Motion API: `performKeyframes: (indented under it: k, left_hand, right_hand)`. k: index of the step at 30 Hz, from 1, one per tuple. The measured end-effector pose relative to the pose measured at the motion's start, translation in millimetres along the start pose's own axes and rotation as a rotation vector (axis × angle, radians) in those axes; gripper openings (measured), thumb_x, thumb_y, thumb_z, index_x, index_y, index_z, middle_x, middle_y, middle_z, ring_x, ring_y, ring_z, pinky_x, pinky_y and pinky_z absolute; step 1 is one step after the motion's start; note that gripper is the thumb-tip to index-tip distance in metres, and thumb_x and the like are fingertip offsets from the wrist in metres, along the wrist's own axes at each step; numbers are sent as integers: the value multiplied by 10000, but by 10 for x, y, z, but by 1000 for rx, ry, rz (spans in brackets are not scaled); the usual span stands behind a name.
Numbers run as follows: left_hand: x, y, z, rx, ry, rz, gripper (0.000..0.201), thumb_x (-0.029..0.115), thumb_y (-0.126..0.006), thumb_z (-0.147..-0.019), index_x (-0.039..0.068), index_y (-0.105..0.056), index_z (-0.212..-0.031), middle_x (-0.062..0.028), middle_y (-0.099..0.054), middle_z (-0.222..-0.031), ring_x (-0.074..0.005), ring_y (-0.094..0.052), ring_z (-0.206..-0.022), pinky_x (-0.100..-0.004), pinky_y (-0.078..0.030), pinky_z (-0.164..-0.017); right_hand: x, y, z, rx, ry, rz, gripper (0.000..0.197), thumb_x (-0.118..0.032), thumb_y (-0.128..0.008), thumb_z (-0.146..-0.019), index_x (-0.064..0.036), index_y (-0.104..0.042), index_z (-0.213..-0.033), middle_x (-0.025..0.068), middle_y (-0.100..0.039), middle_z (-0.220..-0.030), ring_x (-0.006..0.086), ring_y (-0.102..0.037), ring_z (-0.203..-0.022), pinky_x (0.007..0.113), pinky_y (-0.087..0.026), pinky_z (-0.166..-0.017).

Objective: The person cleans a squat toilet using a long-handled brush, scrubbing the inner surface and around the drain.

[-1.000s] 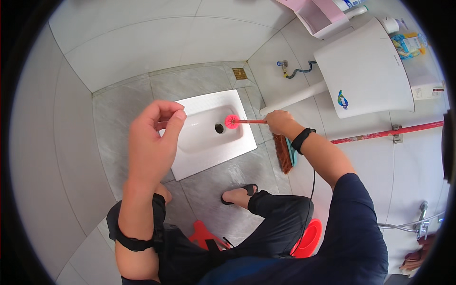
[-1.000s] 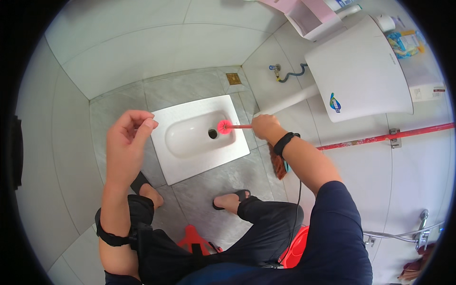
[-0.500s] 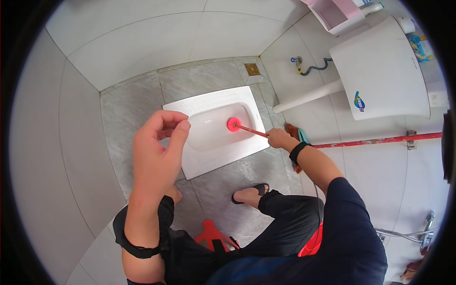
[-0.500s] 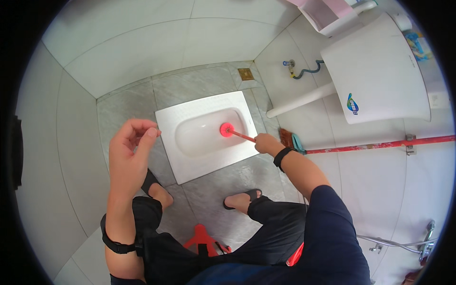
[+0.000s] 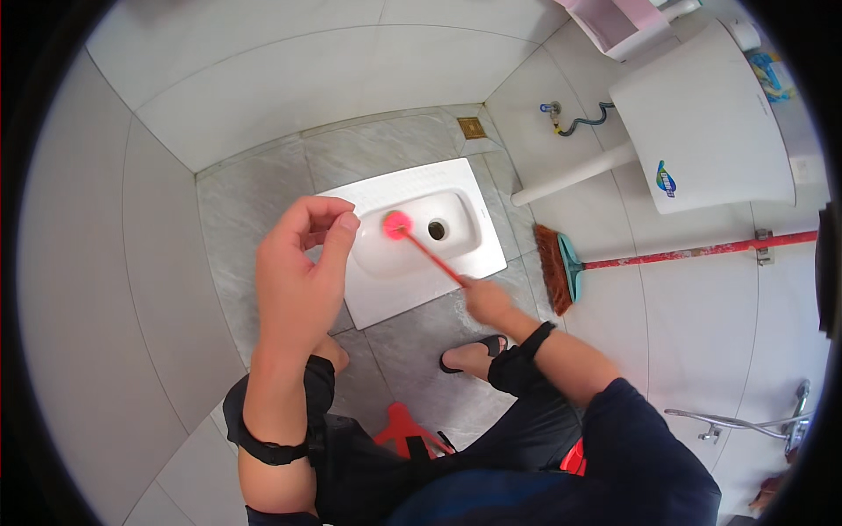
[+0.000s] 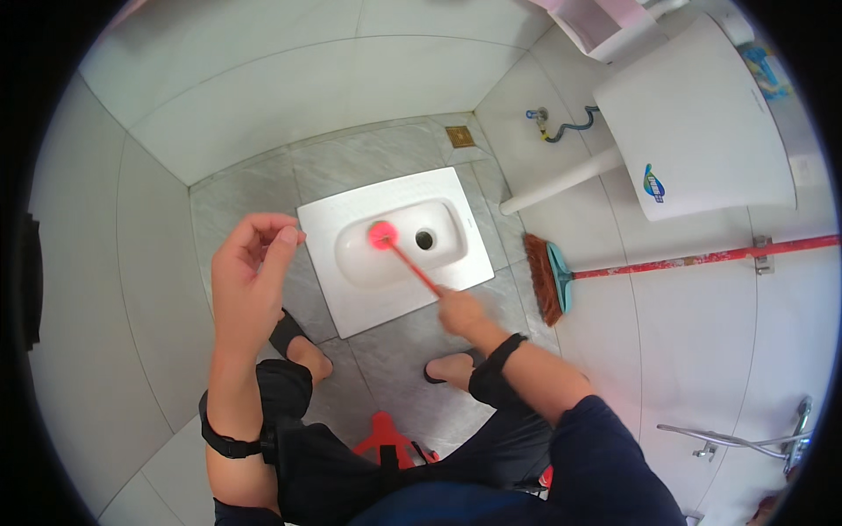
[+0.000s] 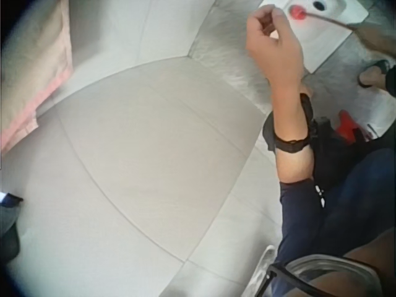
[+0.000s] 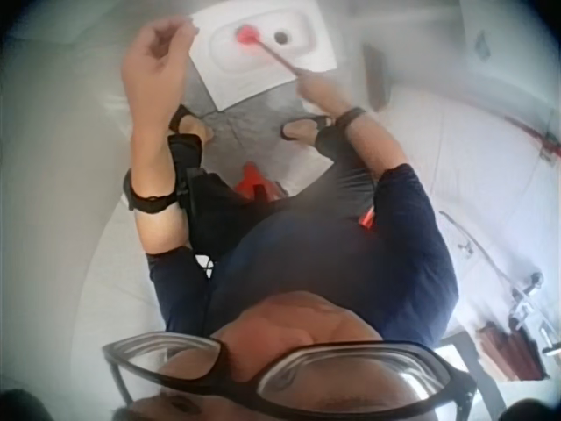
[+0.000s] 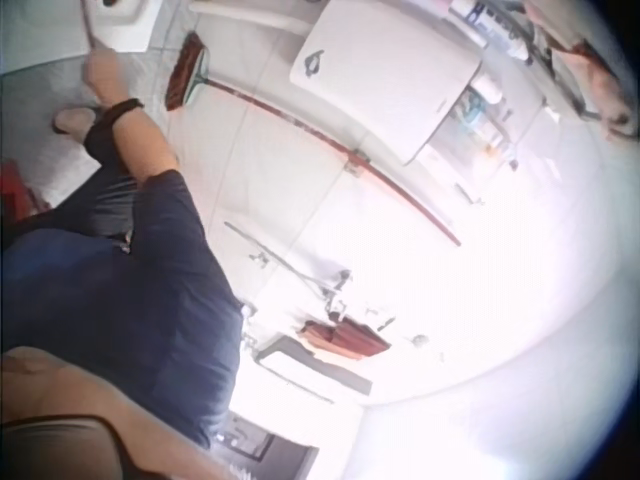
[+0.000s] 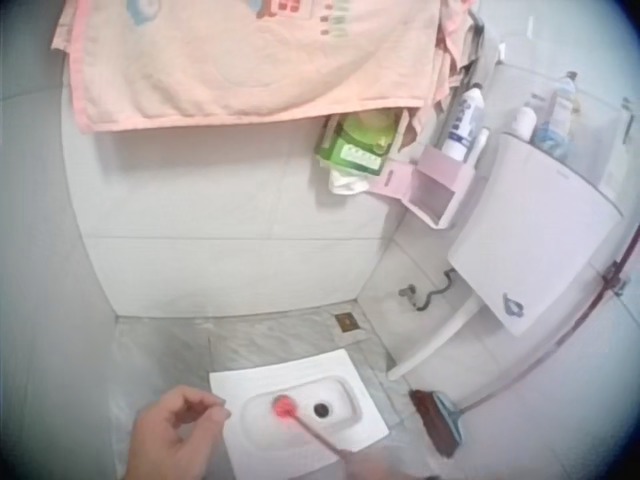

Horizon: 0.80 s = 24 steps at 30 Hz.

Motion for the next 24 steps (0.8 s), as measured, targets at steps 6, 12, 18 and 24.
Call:
performKeyframes:
  k: [6,12,18,24]
  left_hand:
    - [-26,81,20,18,-8,20,128,114,-620,-901,-10,-633,-932,-50,-656,-843,-119,-594,-781,-267,-483,-756]
    - [86,-94,-57,-14,14,57,131,129,-628,-902,-1,-635,-921,-39,-650,-845,-114,-588,-785,-264,-475,-757]
    - [24,95,23,51,57,45,132,121,-619,-911,-5,-628,-950,-46,-653,-864,-122,-617,-831,-263,-477,-770]
    - [87,-25,-25,8,20,70,127,107,-604,-922,-11,-625,-962,-65,-657,-874,-126,-632,-850,-260,-483,-771]
  right_hand:
    - [-117,-40,56,64,-9,-104,325,-233,-502,-928,-148,-612,-1222,216,-677,-926,394,-654,-862,503,-518,-752]
    - [616,-342,-447,250,-173,-151,295,-209,-460,-922,-53,-633,-1103,226,-673,-920,407,-648,-863,507,-512,-766]
    - [-492,-765,146,138,-60,-319,264,-231,-466,-928,-60,-633,-1042,254,-659,-940,460,-626,-861,526,-496,-772]
    - [315,-483,-50,144,-123,-402,403,-315,-534,-930,-113,-594,-1274,235,-642,-1114,393,-615,-1016,470,-487,-892]
Point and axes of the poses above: each hand's wrist, its own z-axis away from the middle knuckle, its own y-axis out of the back of the hand, x = y × z, the point moved 3 cm from there along -z, towards the middle knuckle
